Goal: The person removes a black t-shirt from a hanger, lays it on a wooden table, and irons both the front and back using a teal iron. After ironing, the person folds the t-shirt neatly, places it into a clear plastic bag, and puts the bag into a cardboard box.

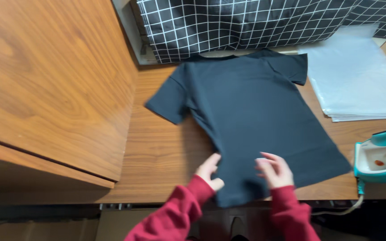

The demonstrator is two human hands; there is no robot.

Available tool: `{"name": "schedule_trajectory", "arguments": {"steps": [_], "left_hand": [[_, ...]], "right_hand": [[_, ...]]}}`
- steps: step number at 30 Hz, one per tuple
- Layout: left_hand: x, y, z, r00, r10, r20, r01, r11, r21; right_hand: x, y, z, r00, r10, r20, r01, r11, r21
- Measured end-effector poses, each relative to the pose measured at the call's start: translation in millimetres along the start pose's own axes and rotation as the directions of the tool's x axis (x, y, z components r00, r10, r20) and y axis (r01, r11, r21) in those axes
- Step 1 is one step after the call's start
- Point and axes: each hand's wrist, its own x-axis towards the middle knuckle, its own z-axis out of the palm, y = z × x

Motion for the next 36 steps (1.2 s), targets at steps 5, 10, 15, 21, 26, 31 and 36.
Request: {"name": "schedule_trajectory", "arguments": {"steps": [5,10,15,21,26,31,36], "left_hand": [[-72.3,95.0,11.8,0.931,-0.137,0.338,0.006,0.932,0.362],[-66.5,70.9,-36.4,0.921,-0.246,0.302,0.140,0.933,0.332],[-9.0,23.6,-118.7,0.793,0.451,-0.410,-0.193,0.824,0.532],[47.4,-22.7,-137.7,0.845,-0.057,-0.532,0.368,0.785,0.499],[58.4,-33.6,-118.9,0.780,-0.341,-0.524,0.518,0.821,0.238],[-18.2,88.8,-52.6,0.920,0.071,-0.386,0.070,0.939,0.338],[-68.8,135.1,-18.8,0.974,-0.014,0.227,-0.052,0.957,0.285]], "right_hand": [[9.1,78.5,52.6,0.937,-0.024,0.349,0.066,0.992,-0.107],[-3.2,102.5,-2.0,0.905,0.060,0.421,0.038,0.974,-0.222],[0.9,139.9,-120.8,0.961,0.278,-0.007,-0.275,0.948,-0.162],[-34.3,100.5,-157.1,0.929,0.134,-0.345,-0.242,0.926,-0.291],[-50.2,33.9,-92.5,0.898,-0.200,-0.391,-0.048,0.840,-0.540],[-78.0,-40.9,39.6,0.984,-0.159,-0.079,0.142,0.971,-0.190],[-74.2,-19.1,82.4,0.957,-0.031,0.288,0.046,0.998,-0.043]]}}
